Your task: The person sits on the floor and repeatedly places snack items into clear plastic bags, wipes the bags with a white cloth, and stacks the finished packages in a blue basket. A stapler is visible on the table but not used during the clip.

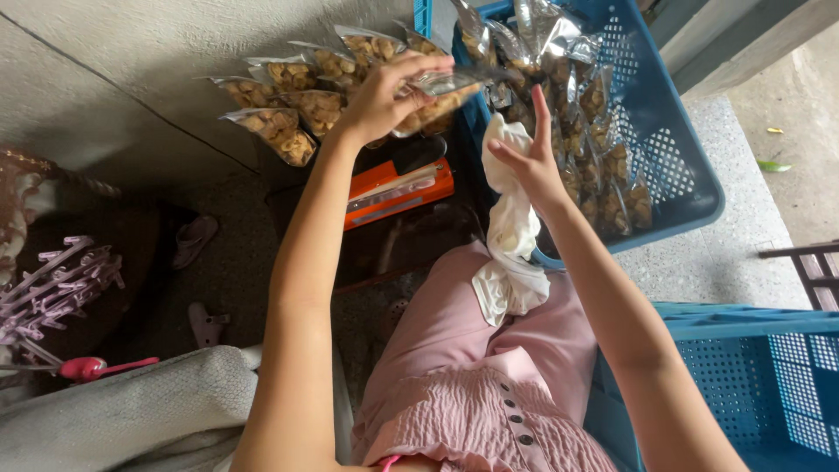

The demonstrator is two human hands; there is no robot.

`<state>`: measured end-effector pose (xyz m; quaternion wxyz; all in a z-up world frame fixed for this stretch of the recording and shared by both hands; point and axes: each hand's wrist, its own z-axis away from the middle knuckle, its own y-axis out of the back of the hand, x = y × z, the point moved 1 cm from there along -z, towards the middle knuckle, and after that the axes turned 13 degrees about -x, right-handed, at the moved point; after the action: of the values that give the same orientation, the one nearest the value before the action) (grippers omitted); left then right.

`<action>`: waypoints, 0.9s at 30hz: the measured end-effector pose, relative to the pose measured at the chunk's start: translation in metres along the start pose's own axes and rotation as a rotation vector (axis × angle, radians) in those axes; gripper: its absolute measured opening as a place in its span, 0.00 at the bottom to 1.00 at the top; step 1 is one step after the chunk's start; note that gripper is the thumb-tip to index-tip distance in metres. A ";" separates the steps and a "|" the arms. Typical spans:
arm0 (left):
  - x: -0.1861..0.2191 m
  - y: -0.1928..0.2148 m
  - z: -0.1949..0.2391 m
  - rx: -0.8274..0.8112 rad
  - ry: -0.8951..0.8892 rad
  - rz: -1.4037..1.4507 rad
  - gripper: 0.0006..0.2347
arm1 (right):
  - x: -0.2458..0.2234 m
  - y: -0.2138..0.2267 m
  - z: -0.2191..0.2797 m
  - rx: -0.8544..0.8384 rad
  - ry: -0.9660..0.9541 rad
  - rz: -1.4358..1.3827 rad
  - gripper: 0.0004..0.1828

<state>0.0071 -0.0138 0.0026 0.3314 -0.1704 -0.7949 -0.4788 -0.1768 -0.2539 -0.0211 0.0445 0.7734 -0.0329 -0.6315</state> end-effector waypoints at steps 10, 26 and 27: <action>-0.042 -0.046 0.036 0.187 0.130 0.381 0.14 | 0.070 -0.036 -0.066 -0.140 -0.243 0.291 0.19; -0.017 -0.079 0.044 0.504 0.338 -0.487 0.18 | 0.160 -0.050 -0.080 -0.096 -0.224 0.075 0.22; -0.012 -0.078 0.047 0.525 0.286 -0.464 0.16 | 0.163 -0.051 -0.079 -0.115 -0.194 0.045 0.24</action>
<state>-0.0475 -0.0101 -0.0713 0.3543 0.1735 -0.8536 -0.3403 -0.0669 -0.2184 -0.1700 0.0997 0.7037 -0.0181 -0.7032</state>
